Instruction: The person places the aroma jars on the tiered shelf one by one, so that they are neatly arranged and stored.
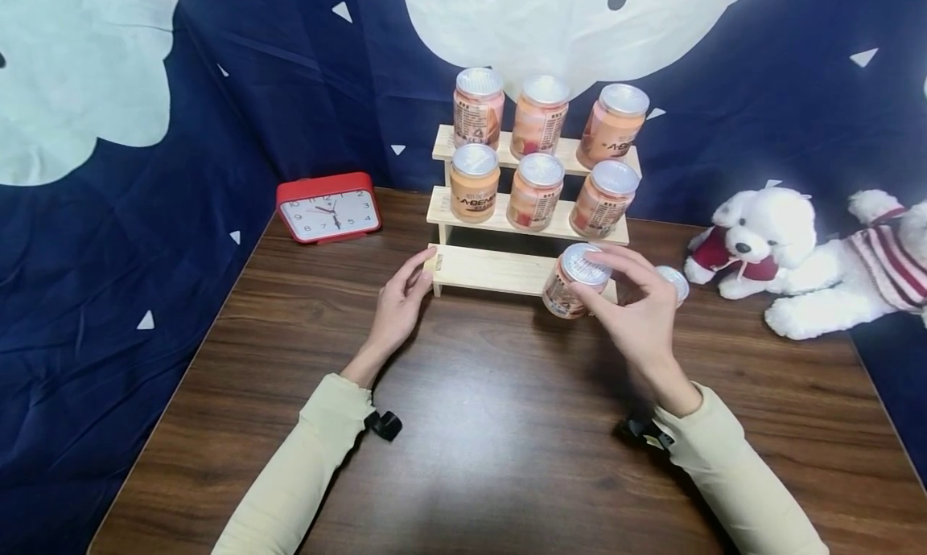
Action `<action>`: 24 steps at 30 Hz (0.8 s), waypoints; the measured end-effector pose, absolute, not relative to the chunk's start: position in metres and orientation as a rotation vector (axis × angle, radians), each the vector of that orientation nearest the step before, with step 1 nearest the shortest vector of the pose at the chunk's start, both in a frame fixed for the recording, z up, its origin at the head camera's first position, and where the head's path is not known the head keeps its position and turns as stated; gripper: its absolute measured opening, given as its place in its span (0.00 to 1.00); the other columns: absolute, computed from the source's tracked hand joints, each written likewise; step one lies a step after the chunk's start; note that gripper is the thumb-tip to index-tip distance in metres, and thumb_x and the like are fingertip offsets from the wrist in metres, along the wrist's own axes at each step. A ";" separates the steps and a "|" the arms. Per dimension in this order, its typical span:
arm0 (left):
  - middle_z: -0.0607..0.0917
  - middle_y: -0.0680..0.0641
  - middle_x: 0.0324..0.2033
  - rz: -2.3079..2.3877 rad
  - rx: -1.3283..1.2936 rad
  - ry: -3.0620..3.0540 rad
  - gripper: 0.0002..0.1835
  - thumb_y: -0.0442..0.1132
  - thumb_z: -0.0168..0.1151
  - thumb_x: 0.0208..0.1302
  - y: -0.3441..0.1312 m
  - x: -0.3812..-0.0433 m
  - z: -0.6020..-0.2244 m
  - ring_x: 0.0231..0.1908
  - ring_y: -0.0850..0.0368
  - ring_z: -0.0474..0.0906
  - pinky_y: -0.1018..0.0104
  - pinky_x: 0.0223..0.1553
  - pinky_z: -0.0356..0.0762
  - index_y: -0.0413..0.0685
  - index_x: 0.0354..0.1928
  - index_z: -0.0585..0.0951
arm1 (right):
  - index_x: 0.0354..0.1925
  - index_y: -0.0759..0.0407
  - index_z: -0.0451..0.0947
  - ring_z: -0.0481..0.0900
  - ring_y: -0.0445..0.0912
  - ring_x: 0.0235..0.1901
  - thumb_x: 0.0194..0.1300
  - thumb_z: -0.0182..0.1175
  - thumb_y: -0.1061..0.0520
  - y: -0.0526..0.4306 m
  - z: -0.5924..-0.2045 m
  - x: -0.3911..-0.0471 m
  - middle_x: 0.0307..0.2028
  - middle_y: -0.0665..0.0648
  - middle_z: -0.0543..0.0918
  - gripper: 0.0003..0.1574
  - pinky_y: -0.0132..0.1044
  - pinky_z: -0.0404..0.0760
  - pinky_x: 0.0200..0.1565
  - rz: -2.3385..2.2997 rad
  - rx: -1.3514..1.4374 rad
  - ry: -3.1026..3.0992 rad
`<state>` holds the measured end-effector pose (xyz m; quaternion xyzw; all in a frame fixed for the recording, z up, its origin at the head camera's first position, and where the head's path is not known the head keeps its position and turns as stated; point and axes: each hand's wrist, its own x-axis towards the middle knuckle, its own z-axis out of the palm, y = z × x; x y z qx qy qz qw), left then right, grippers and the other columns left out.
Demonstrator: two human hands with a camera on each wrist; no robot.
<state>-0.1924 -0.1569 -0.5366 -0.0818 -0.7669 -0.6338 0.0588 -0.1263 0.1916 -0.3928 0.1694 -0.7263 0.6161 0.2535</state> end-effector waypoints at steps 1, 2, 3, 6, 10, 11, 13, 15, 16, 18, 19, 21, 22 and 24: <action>0.88 0.51 0.67 -1.942 -0.245 -2.318 0.23 0.46 0.62 0.86 -0.157 -0.193 -0.537 0.66 0.55 0.85 0.63 0.67 0.82 0.70 0.77 0.81 | 0.51 0.77 0.89 0.86 0.50 0.60 0.51 0.78 0.83 0.189 -0.394 -0.127 0.56 0.65 0.90 0.27 0.34 0.84 0.62 1.680 0.468 -1.978; 0.88 0.51 0.67 -1.958 -0.239 -2.315 0.23 0.46 0.62 0.86 -0.157 -0.193 -0.537 0.66 0.56 0.85 0.63 0.67 0.82 0.71 0.76 0.81 | 0.51 0.76 0.89 0.86 0.49 0.60 0.51 0.79 0.82 0.186 -0.396 -0.128 0.56 0.66 0.90 0.27 0.34 0.84 0.63 1.676 0.463 -1.988; 0.88 0.51 0.67 -1.971 -0.234 -2.313 0.23 0.47 0.62 0.86 -0.157 -0.194 -0.538 0.66 0.56 0.85 0.64 0.68 0.82 0.71 0.76 0.80 | 0.51 0.75 0.90 0.85 0.49 0.60 0.51 0.79 0.82 0.184 -0.397 -0.129 0.56 0.67 0.90 0.27 0.34 0.84 0.62 1.674 0.459 -1.999; 0.88 0.52 0.67 -1.993 -0.211 -2.313 0.23 0.50 0.63 0.85 -0.159 -0.195 -0.541 0.67 0.57 0.84 0.65 0.68 0.80 0.73 0.76 0.80 | 0.51 0.71 0.92 0.85 0.46 0.60 0.51 0.83 0.77 0.176 -0.400 -0.132 0.56 0.66 0.90 0.27 0.32 0.84 0.61 1.631 0.446 -2.052; 0.88 0.53 0.66 -1.971 -0.201 -2.327 0.22 0.51 0.63 0.85 -0.161 -0.195 -0.544 0.66 0.57 0.85 0.65 0.68 0.81 0.76 0.75 0.80 | 0.51 0.68 0.92 0.86 0.45 0.61 0.52 0.84 0.75 0.164 -0.402 -0.138 0.57 0.65 0.91 0.26 0.32 0.84 0.61 1.632 0.461 -2.069; 0.89 0.54 0.66 -1.967 -0.198 -2.331 0.22 0.52 0.63 0.85 -0.161 -0.195 -0.545 0.65 0.58 0.85 0.65 0.68 0.81 0.77 0.75 0.80 | 0.51 0.68 0.92 0.86 0.45 0.61 0.52 0.84 0.75 0.162 -0.403 -0.140 0.57 0.65 0.91 0.26 0.32 0.84 0.61 1.641 0.465 -2.066; 0.89 0.54 0.66 -1.971 -0.194 -2.337 0.22 0.52 0.63 0.85 -0.162 -0.194 -0.545 0.65 0.58 0.85 0.64 0.68 0.81 0.78 0.75 0.80 | 0.51 0.69 0.92 0.86 0.45 0.61 0.53 0.84 0.75 0.158 -0.404 -0.143 0.58 0.65 0.91 0.26 0.33 0.84 0.62 1.658 0.473 -2.060; 0.88 0.55 0.66 -1.971 -0.189 -2.343 0.22 0.52 0.63 0.85 -0.162 -0.194 -0.544 0.65 0.58 0.85 0.64 0.68 0.81 0.78 0.76 0.80 | 0.51 0.69 0.92 0.86 0.46 0.61 0.52 0.84 0.75 0.154 -0.406 -0.146 0.57 0.66 0.91 0.26 0.33 0.85 0.62 1.681 0.471 -2.047; 0.89 0.55 0.66 -1.971 -0.184 -2.346 0.22 0.52 0.63 0.85 -0.161 -0.194 -0.543 0.65 0.58 0.85 0.65 0.68 0.81 0.78 0.76 0.80 | 0.51 0.70 0.92 0.86 0.45 0.61 0.52 0.84 0.76 0.153 -0.407 -0.148 0.57 0.66 0.91 0.26 0.33 0.85 0.61 1.697 0.471 -2.042; 0.89 0.54 0.65 -1.941 -0.198 -2.353 0.23 0.51 0.62 0.85 -0.160 -0.193 -0.541 0.64 0.57 0.86 0.65 0.67 0.81 0.76 0.76 0.80 | 0.51 0.71 0.91 0.87 0.45 0.61 0.52 0.83 0.76 0.150 -0.410 -0.151 0.58 0.67 0.90 0.26 0.33 0.85 0.62 1.726 0.471 -2.035; 0.89 0.53 0.65 -1.926 -0.202 -2.357 0.23 0.50 0.62 0.86 -0.160 -0.192 -0.539 0.64 0.57 0.86 0.65 0.67 0.81 0.75 0.77 0.80 | 0.51 0.71 0.91 0.87 0.45 0.60 0.52 0.83 0.77 0.148 -0.412 -0.152 0.58 0.67 0.90 0.26 0.33 0.85 0.61 1.742 0.472 -2.030; 0.89 0.53 0.65 -1.902 -0.203 -2.360 0.23 0.49 0.62 0.86 -0.158 -0.191 -0.536 0.64 0.57 0.86 0.65 0.66 0.81 0.74 0.77 0.80 | 0.52 0.72 0.91 0.87 0.45 0.60 0.53 0.83 0.77 0.145 -0.415 -0.154 0.59 0.67 0.90 0.26 0.34 0.86 0.62 1.766 0.479 -2.026; 0.89 0.53 0.65 -1.890 -0.202 -2.362 0.23 0.48 0.62 0.86 -0.158 -0.191 -0.535 0.64 0.58 0.86 0.66 0.66 0.81 0.73 0.77 0.80 | 0.52 0.72 0.90 0.87 0.45 0.60 0.53 0.82 0.77 0.143 -0.416 -0.155 0.59 0.68 0.89 0.26 0.35 0.86 0.62 1.775 0.484 -2.026; 0.89 0.52 0.65 -1.885 -0.194 -2.362 0.23 0.46 0.62 0.86 -0.157 -0.189 -0.532 0.64 0.59 0.86 0.67 0.66 0.81 0.72 0.77 0.80 | 0.52 0.72 0.90 0.87 0.45 0.61 0.53 0.82 0.77 0.139 -0.418 -0.157 0.60 0.67 0.89 0.26 0.36 0.85 0.63 1.783 0.490 -2.026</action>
